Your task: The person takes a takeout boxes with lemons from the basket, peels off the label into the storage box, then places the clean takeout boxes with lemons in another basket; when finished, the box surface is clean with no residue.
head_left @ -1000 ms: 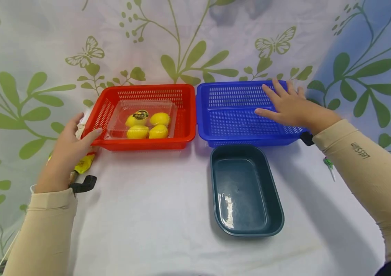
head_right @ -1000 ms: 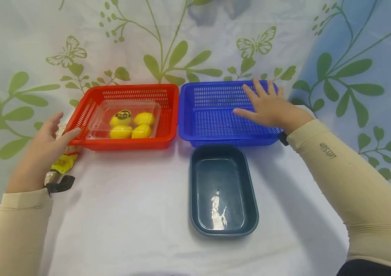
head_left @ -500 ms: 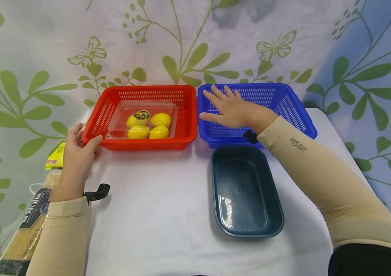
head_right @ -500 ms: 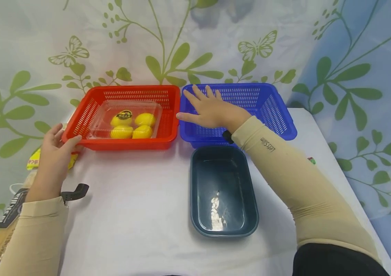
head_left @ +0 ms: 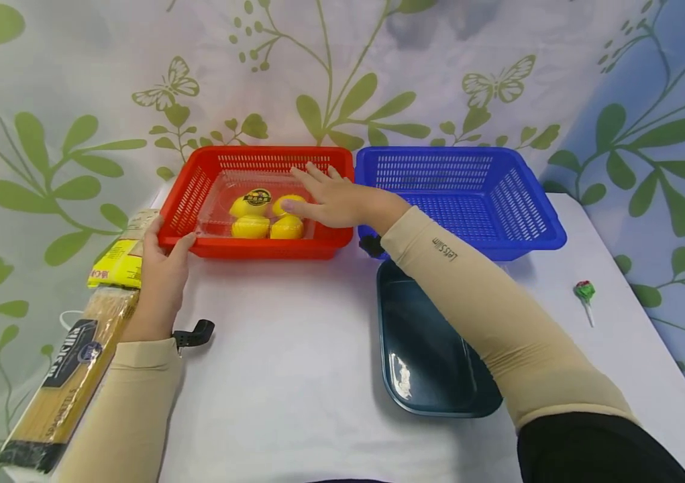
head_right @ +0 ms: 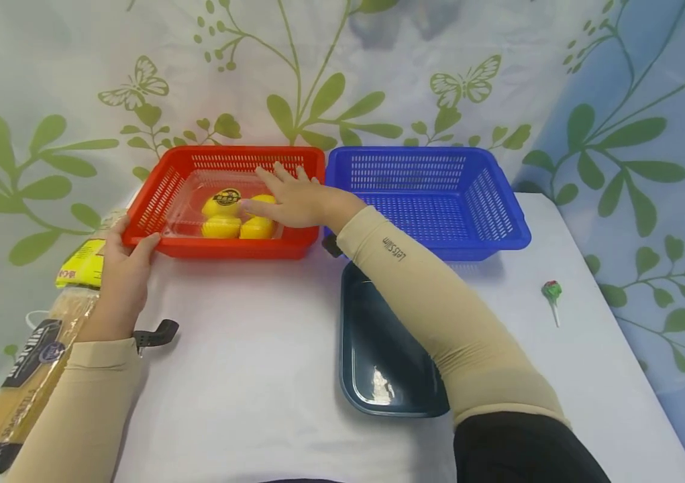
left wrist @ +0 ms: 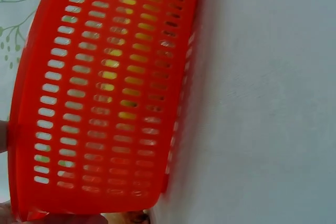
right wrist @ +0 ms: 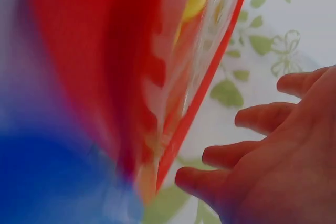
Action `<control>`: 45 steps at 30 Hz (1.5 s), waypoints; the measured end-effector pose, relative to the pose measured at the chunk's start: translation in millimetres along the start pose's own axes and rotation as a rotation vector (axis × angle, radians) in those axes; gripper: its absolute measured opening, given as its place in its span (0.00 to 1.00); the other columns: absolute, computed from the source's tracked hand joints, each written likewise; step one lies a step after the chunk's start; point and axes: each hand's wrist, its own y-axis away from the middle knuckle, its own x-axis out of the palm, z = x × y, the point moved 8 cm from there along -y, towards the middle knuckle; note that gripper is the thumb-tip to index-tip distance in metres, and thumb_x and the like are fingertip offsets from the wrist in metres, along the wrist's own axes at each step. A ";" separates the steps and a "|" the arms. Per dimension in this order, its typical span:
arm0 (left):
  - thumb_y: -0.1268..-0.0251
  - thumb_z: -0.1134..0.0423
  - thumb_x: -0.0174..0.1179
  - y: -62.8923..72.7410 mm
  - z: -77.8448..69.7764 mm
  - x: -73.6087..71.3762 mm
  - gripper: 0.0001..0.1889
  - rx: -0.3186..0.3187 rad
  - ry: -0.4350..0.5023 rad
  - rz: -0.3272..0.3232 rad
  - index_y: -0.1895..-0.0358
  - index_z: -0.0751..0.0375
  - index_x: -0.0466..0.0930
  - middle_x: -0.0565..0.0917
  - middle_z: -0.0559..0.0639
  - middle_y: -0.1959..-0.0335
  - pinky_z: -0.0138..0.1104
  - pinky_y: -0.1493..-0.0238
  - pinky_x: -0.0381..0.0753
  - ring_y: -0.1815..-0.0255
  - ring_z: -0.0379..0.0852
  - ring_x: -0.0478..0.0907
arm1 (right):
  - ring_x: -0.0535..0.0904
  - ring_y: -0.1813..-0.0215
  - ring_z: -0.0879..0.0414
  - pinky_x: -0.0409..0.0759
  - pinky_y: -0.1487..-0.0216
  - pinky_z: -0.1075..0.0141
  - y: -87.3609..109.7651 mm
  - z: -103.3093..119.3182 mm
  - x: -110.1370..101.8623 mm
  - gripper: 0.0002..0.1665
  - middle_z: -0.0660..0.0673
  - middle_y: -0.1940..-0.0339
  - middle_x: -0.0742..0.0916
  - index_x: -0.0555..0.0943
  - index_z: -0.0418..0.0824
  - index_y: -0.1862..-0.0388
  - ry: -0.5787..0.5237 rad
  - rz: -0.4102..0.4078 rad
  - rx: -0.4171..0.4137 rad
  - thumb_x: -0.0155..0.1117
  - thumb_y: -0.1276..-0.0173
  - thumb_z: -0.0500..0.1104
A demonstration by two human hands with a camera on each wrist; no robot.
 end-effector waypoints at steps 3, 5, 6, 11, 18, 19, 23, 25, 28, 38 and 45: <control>0.18 0.53 0.58 -0.1 3.2 2.3 0.42 0.003 0.010 -0.015 0.13 0.37 0.42 0.49 0.43 0.15 0.42 0.26 0.64 0.18 0.45 0.52 | 0.26 0.16 0.37 0.29 0.21 0.40 -8.8 11.7 8.1 0.62 0.45 0.12 0.37 0.32 0.55 0.11 -0.052 0.013 -0.014 0.40 0.30 0.84; 0.18 0.54 0.58 -0.5 4.7 3.0 0.42 0.005 0.036 -0.025 0.13 0.37 0.42 0.49 0.43 0.15 0.41 0.26 0.64 0.18 0.44 0.52 | 0.26 0.15 0.40 0.27 0.21 0.42 -14.2 16.2 12.4 0.64 0.44 0.12 0.36 0.31 0.54 0.11 -0.061 0.017 -0.009 0.41 0.30 0.84; 0.18 0.55 0.58 -0.8 5.2 3.2 0.42 0.008 0.051 -0.029 0.13 0.37 0.42 0.49 0.43 0.15 0.41 0.26 0.64 0.18 0.44 0.52 | 0.26 0.15 0.40 0.27 0.21 0.42 -16.3 17.3 14.2 0.65 0.43 0.12 0.36 0.31 0.54 0.11 -0.066 0.019 0.001 0.42 0.31 0.84; 0.18 0.56 0.58 -2.5 6.9 3.3 0.41 0.032 0.093 -0.042 0.13 0.38 0.42 0.50 0.43 0.15 0.40 0.26 0.64 0.18 0.43 0.52 | 0.26 0.15 0.42 0.35 0.20 0.40 -24.2 13.6 23.8 0.67 0.42 0.13 0.34 0.31 0.51 0.11 -0.175 0.016 0.102 0.52 0.30 0.80; 0.18 0.59 0.59 -4.6 7.8 3.5 0.41 0.074 0.170 -0.025 0.13 0.40 0.45 0.52 0.44 0.15 0.41 0.26 0.64 0.18 0.44 0.54 | 0.25 0.15 0.44 0.45 0.21 0.39 -34.2 1.5 35.8 0.68 0.41 0.13 0.33 0.31 0.48 0.12 -0.328 -0.049 0.223 0.57 0.28 0.76; 0.18 0.60 0.59 -4.9 7.7 3.8 0.40 0.079 0.178 -0.021 0.13 0.41 0.45 0.52 0.45 0.15 0.42 0.26 0.64 0.18 0.44 0.54 | 0.25 0.15 0.45 0.45 0.20 0.39 -35.2 -0.1 37.4 0.67 0.41 0.13 0.34 0.30 0.48 0.12 -0.336 -0.051 0.235 0.57 0.28 0.75; 0.18 0.60 0.59 -4.6 7.2 3.9 0.40 0.089 0.194 -0.010 0.14 0.41 0.46 0.53 0.45 0.15 0.42 0.26 0.64 0.18 0.44 0.54 | 0.25 0.15 0.46 0.42 0.20 0.42 -37.3 -4.3 40.9 0.63 0.44 0.12 0.35 0.31 0.50 0.12 -0.391 -0.062 0.259 0.60 0.24 0.68; 0.18 0.60 0.59 -4.3 6.9 3.8 0.40 0.092 0.200 -0.008 0.14 0.41 0.46 0.52 0.45 0.15 0.42 0.25 0.63 0.18 0.44 0.53 | 0.37 0.14 0.43 0.56 0.21 0.46 -38.1 -6.7 40.9 0.61 0.43 0.12 0.37 0.33 0.51 0.11 -0.467 -0.091 0.267 0.63 0.23 0.63; 0.18 0.60 0.59 -3.6 6.2 3.6 0.40 0.096 0.201 -0.010 0.14 0.41 0.46 0.53 0.44 0.15 0.42 0.25 0.63 0.18 0.44 0.53 | 0.67 0.25 0.42 0.77 0.34 0.53 -39.3 -12.3 40.9 0.59 0.41 0.12 0.48 0.37 0.53 0.11 -0.618 -0.138 0.283 0.67 0.23 0.56; 0.19 0.59 0.60 -3.8 5.6 3.2 0.40 0.095 0.223 0.000 0.14 0.41 0.46 0.52 0.44 0.15 0.42 0.25 0.63 0.18 0.44 0.53 | 0.79 0.55 0.41 0.83 0.44 0.43 -47.1 -27.4 43.4 0.53 0.41 0.18 0.61 0.44 0.66 0.12 -1.163 -0.137 0.336 0.64 0.20 0.40; 0.19 0.58 0.60 -3.4 6.4 2.1 0.41 0.085 0.210 0.000 0.14 0.40 0.47 0.53 0.44 0.15 0.42 0.25 0.63 0.18 0.44 0.53 | 0.82 0.41 0.35 0.70 0.34 0.30 -48.7 -30.1 45.8 0.52 0.42 0.16 0.59 0.49 0.70 0.13 -1.250 -0.123 0.382 0.61 0.20 0.35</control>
